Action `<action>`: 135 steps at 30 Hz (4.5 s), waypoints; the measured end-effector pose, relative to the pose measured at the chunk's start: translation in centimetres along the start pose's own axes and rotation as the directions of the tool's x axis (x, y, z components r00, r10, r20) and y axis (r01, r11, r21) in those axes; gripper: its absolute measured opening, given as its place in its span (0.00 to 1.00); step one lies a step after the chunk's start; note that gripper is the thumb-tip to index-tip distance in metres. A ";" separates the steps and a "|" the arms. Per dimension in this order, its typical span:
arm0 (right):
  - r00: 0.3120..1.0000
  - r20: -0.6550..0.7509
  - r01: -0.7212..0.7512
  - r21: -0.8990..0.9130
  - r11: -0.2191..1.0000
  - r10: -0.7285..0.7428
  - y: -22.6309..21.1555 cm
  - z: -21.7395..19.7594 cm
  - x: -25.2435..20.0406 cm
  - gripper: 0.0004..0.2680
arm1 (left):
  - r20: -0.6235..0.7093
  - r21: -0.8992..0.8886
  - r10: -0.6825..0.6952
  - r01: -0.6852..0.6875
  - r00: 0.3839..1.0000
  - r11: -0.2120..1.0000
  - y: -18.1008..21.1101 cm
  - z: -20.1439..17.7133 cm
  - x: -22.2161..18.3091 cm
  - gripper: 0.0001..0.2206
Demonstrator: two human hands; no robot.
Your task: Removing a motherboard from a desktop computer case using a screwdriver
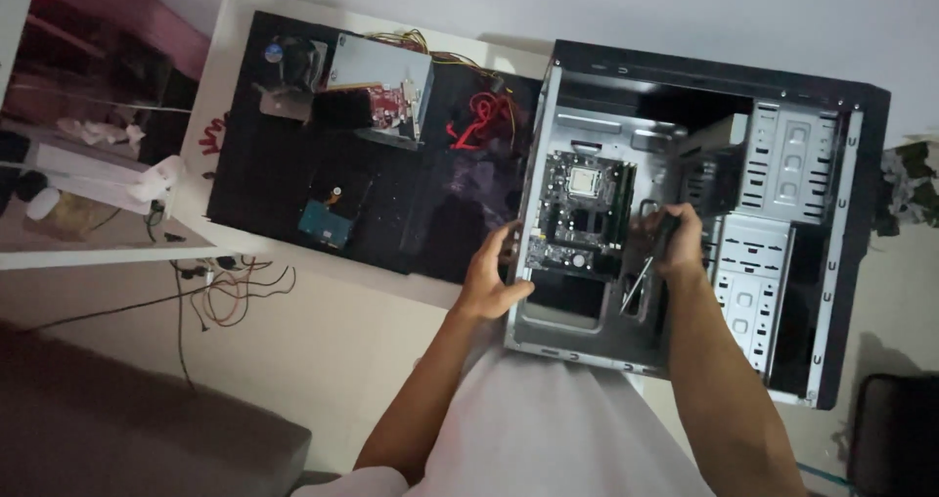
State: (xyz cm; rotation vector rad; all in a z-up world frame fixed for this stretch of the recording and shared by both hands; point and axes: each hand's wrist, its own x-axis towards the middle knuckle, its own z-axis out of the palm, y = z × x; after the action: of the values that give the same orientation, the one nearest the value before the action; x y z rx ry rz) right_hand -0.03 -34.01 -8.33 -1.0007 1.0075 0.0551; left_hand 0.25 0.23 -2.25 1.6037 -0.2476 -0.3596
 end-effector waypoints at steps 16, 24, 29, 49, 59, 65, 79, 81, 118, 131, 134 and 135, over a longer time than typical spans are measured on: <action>0.997 -0.069 0.026 -0.054 0.998 -0.030 2.7 -2.9 7.1 0.14 | 0.011 0.026 0.036 -0.036 0.999 0.999 0.7 -0.1 -0.2 0.44; 0.991 -0.131 0.013 -0.187 0.982 -0.039 2.0 -2.6 7.1 0.14 | -0.175 -0.032 0.034 -0.040 0.984 0.999 -1.8 -4.2 -0.8 0.27; 0.989 -0.061 0.117 -0.205 0.972 -0.132 0.7 1.0 2.2 0.15 | -0.548 0.320 0.030 0.177 0.836 0.931 -4.8 -11.0 -1.3 0.18; 0.916 0.115 0.389 -0.025 0.921 -0.384 -2.1 3.5 -4.0 0.15 | -0.681 0.546 -0.044 0.548 0.731 0.634 -6.8 -16.4 -1.7 0.14; 0.920 0.091 0.392 -0.173 0.903 -0.382 -1.6 3.6 -2.7 0.15 | -0.604 0.695 0.159 0.418 0.781 0.585 -5.9 -15.2 -1.2 0.10; 0.925 0.125 0.379 -0.241 0.894 -0.358 -2.2 4.6 -5.5 0.14 | -0.602 0.730 0.132 0.475 0.787 0.492 -6.6 -15.6 -0.3 0.06; 0.895 0.139 0.445 -0.251 0.859 -0.423 -1.9 4.2 -4.9 0.16 | -0.564 0.750 0.157 0.423 0.811 0.509 -7.4 -15.6 0.2 0.05; 0.892 0.145 0.451 -0.276 0.849 -0.427 -2.1 4.5 -5.7 0.16 | -0.556 0.764 0.138 0.439 0.819 0.473 -8.2 -15.8 0.5 0.04; 0.894 0.078 0.446 -0.271 0.853 -0.442 -1.4 4.1 -4.4 0.15 | -0.563 0.681 0.006 0.459 0.827 0.571 -7.1 -16.0 -0.5 0.11; 0.866 0.044 0.496 -0.218 0.841 -0.499 -2.6 4.4 -5.8 0.13 | -0.579 0.712 0.006 0.502 0.815 0.491 -10.3 -16.9 0.4 0.08; 0.868 0.001 0.484 -0.219 0.847 -0.496 -2.8 4.5 -6.6 0.13 | -0.571 0.724 0.032 0.484 0.820 0.491 -9.2 -16.5 0.5 0.09; 0.871 -0.010 0.477 -0.230 0.849 -0.492 -2.6 4.2 -6.2 0.13 | -0.576 0.717 0.061 0.468 0.815 0.516 -8.6 -16.3 0.5 0.08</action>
State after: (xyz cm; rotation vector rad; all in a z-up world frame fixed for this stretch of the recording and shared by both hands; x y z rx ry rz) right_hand 0.47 -30.04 -1.44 -1.4492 0.7931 -0.2959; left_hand 6.28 15.69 -10.25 2.6635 0.2985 0.0970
